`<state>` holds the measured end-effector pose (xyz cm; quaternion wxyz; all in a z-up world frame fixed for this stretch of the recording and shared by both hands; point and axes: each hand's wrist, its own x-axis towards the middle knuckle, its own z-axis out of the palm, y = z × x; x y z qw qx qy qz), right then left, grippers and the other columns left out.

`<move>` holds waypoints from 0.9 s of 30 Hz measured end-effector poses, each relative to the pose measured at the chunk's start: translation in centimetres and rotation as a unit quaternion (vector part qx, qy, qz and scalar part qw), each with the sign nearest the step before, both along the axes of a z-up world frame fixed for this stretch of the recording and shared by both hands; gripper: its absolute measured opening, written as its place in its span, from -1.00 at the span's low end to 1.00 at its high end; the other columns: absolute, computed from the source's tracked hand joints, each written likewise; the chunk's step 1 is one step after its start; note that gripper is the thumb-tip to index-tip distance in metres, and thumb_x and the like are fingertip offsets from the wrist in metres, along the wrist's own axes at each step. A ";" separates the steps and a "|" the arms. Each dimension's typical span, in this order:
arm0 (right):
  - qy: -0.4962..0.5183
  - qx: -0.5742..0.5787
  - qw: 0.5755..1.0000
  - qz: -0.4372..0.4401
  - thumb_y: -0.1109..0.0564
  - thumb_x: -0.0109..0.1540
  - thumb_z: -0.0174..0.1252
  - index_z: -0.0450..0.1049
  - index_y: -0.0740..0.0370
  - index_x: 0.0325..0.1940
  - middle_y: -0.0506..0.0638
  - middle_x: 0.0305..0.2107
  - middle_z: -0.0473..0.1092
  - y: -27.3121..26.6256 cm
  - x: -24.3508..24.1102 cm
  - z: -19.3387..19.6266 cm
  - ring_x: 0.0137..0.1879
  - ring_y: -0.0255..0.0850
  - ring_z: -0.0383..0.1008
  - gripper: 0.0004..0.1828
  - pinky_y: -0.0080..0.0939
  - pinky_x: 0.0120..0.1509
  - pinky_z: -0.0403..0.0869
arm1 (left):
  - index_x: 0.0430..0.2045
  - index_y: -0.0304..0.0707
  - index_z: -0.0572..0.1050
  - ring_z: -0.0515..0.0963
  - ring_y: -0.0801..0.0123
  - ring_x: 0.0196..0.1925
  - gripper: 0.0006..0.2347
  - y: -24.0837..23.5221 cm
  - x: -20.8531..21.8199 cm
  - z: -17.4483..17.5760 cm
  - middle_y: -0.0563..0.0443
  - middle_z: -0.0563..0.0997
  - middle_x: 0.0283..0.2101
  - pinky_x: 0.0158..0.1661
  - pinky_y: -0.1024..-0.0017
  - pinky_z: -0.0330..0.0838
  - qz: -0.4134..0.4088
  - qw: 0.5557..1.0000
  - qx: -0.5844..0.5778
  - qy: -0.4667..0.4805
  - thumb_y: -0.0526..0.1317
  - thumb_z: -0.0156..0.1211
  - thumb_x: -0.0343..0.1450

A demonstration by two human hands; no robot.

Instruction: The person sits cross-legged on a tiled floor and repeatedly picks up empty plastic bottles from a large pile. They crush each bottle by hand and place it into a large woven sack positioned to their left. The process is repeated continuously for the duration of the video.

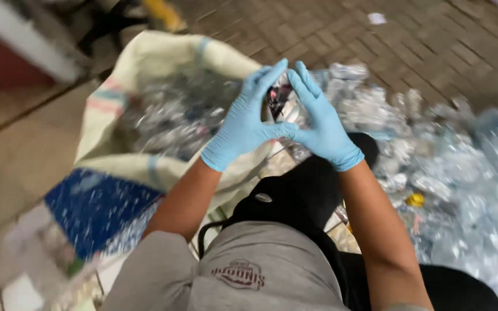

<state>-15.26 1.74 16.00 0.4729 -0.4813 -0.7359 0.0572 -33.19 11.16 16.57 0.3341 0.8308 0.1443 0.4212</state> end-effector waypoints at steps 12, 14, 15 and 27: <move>0.060 -0.073 0.993 0.068 0.19 0.22 0.23 0.24 0.26 0.48 0.21 0.47 0.11 1.7 -1.2 -0.2 0.59 0.10 0.11 -0.28 0.07 0.65 0.13 | 0.55 -0.06 -0.13 -0.10 -0.45 0.60 0.02 7.1 -11.1 -2.8 -0.52 -0.36 0.52 0.50 -0.07 0.03 0.304 0.927 0.073 0.207 -0.03 0.67 0.34; 0.093 -0.058 0.993 0.038 0.21 0.27 0.17 0.28 0.33 0.41 0.18 0.41 0.19 0.0 1.3 -1.2 0.56 0.03 0.16 -0.39 0.02 0.63 0.18 | 0.53 -0.09 -0.12 -0.15 -0.41 0.60 -0.11 5.2 -9.6 -1.4 -0.49 -0.36 0.53 0.48 -0.11 0.01 0.241 0.955 0.006 0.175 -0.12 0.51 0.42; 0.099 -0.064 0.993 0.009 0.21 0.27 0.17 0.28 0.33 0.41 0.18 0.41 0.19 -1.0 2.2 -1.7 0.56 0.03 0.16 -0.39 0.02 0.63 0.18 | 0.53 -0.09 -0.12 -0.15 -0.41 0.60 -0.11 4.2 -8.7 -0.7 -0.49 -0.36 0.53 0.48 -0.11 0.01 0.212 0.960 0.004 0.182 -0.12 0.51 0.42; 0.086 -0.043 0.946 -0.309 0.29 0.19 0.23 0.26 0.13 0.47 0.13 0.38 0.26 -11.3 10.2 -10.0 0.47 0.03 0.29 -0.26 0.03 0.58 0.29 | 0.52 -0.16 -0.01 -0.21 -0.26 0.65 -0.22 -1.2 7.3 -1.7 -0.26 -0.21 0.59 0.57 -0.05 -0.17 -0.140 0.966 0.078 0.202 -0.11 0.38 0.44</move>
